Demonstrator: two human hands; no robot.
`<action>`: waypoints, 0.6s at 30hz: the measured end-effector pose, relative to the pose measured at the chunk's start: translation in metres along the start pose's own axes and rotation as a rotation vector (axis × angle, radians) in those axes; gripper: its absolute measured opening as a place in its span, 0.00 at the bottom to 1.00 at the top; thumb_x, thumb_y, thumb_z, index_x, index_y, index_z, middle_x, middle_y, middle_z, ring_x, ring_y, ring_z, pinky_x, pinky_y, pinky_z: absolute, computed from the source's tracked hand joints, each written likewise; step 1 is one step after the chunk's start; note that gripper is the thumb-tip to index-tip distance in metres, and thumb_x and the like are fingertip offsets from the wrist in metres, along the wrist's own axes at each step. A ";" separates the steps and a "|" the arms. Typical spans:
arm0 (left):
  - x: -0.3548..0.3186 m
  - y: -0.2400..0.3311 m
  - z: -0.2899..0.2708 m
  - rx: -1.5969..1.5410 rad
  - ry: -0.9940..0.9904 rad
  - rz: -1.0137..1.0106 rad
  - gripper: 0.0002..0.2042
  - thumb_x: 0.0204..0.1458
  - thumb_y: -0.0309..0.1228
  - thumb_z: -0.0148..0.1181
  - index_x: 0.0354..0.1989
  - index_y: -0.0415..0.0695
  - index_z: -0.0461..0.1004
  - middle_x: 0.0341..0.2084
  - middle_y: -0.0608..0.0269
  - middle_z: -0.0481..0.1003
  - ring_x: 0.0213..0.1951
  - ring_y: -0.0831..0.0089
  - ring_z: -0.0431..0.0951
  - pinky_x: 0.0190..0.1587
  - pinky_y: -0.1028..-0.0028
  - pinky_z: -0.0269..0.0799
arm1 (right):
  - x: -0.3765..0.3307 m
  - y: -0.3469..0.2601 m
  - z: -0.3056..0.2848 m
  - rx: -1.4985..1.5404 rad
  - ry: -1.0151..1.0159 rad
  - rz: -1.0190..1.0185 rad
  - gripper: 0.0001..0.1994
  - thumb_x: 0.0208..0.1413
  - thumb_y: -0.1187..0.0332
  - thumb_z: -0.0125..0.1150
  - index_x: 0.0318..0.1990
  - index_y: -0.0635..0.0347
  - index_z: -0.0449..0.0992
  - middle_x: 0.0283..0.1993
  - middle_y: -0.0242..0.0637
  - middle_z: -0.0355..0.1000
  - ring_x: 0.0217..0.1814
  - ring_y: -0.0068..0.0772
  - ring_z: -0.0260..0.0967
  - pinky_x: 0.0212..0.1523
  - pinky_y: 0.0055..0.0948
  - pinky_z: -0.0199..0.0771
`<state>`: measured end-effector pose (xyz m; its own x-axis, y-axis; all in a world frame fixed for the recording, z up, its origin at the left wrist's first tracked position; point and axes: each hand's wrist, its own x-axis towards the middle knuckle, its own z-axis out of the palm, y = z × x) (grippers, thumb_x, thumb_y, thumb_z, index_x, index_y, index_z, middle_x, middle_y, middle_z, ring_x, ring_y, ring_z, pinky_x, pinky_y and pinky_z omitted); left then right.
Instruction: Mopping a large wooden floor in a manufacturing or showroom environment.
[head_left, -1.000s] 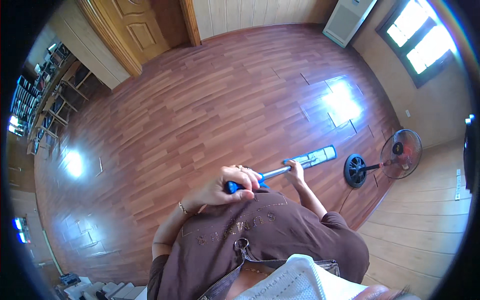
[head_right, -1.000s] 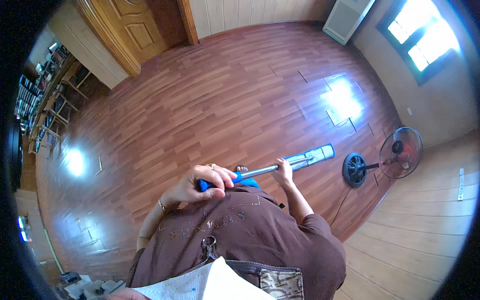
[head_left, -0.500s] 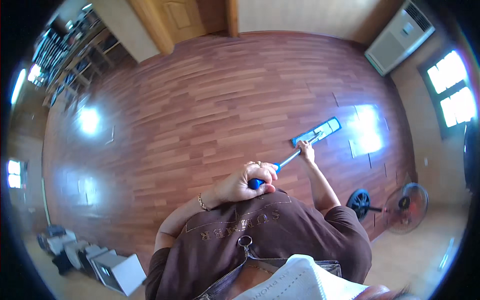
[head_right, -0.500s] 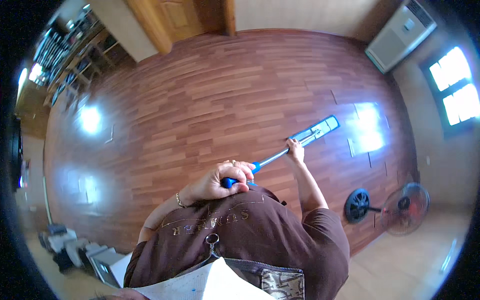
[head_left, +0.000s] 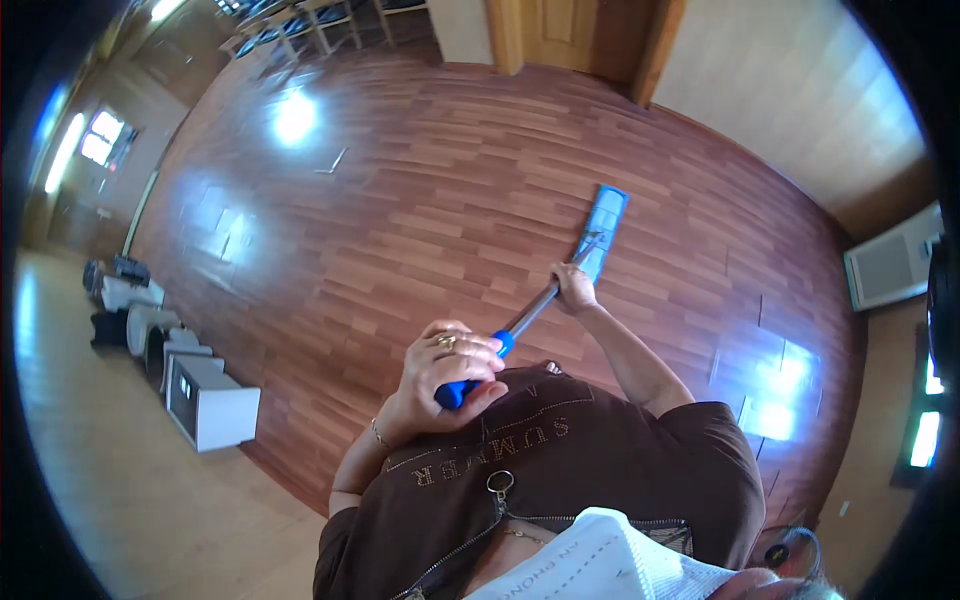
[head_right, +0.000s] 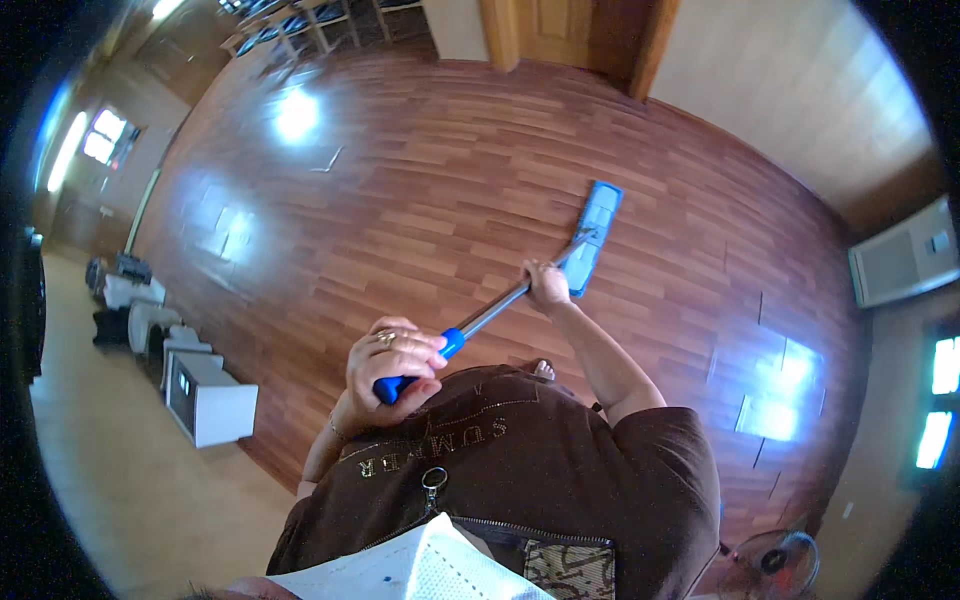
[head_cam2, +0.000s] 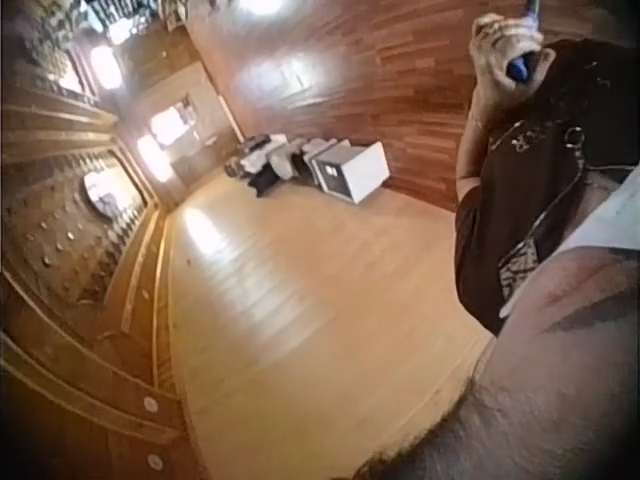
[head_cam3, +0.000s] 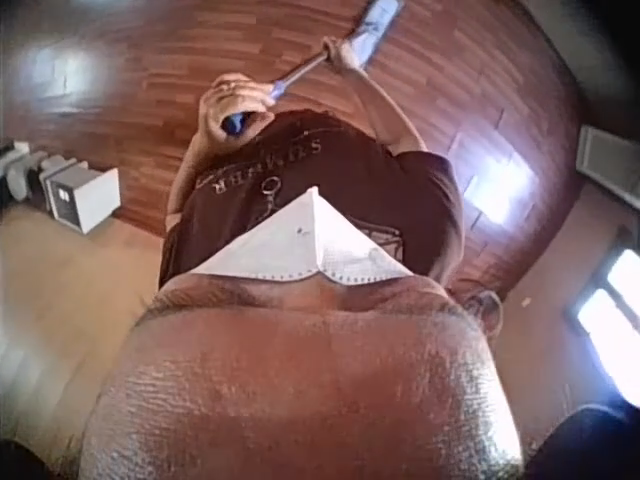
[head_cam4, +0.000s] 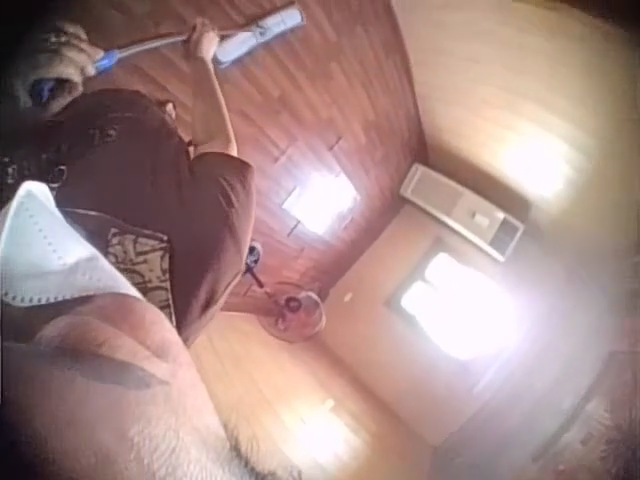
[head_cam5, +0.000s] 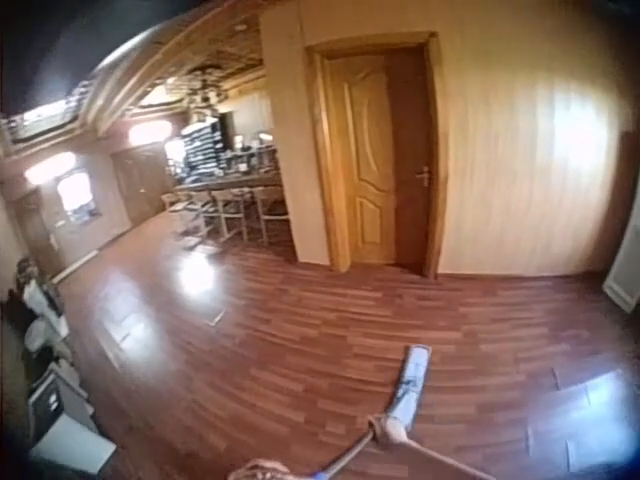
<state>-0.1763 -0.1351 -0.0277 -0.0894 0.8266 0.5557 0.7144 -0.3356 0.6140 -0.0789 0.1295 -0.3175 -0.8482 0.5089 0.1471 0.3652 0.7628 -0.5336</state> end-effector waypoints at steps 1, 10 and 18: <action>-0.013 0.007 -0.010 0.025 0.036 -0.025 0.09 0.38 0.29 0.70 0.25 0.47 0.73 0.29 0.66 0.79 0.39 0.67 0.80 0.44 0.65 0.69 | 0.008 -0.024 0.005 0.008 -0.018 -0.109 0.09 0.39 0.71 0.60 0.30 0.54 0.67 0.29 0.44 0.69 0.36 0.53 0.69 0.34 0.46 0.69; -0.086 0.091 -0.071 0.317 0.239 -0.107 0.13 0.39 0.39 0.71 0.24 0.49 0.71 0.24 0.69 0.76 0.30 0.70 0.79 0.36 0.67 0.70 | 0.028 -0.199 0.098 0.307 -0.366 -0.448 0.08 0.41 0.66 0.58 0.27 0.57 0.67 0.25 0.44 0.68 0.31 0.50 0.69 0.31 0.44 0.66; -0.106 0.135 -0.089 0.413 0.172 -0.125 0.20 0.33 0.47 0.73 0.18 0.49 0.69 0.19 0.69 0.73 0.23 0.73 0.76 0.33 0.71 0.69 | -0.003 -0.291 0.143 0.607 -0.632 -0.694 0.11 0.42 0.66 0.65 0.26 0.58 0.68 0.24 0.40 0.67 0.31 0.45 0.68 0.31 0.39 0.66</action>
<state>-0.1324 -0.3081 0.0462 -0.2814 0.7509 0.5975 0.9043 -0.0008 0.4269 -0.2379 -0.1508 -0.2820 -0.9009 -0.3777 0.2137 -0.3651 0.3935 -0.8437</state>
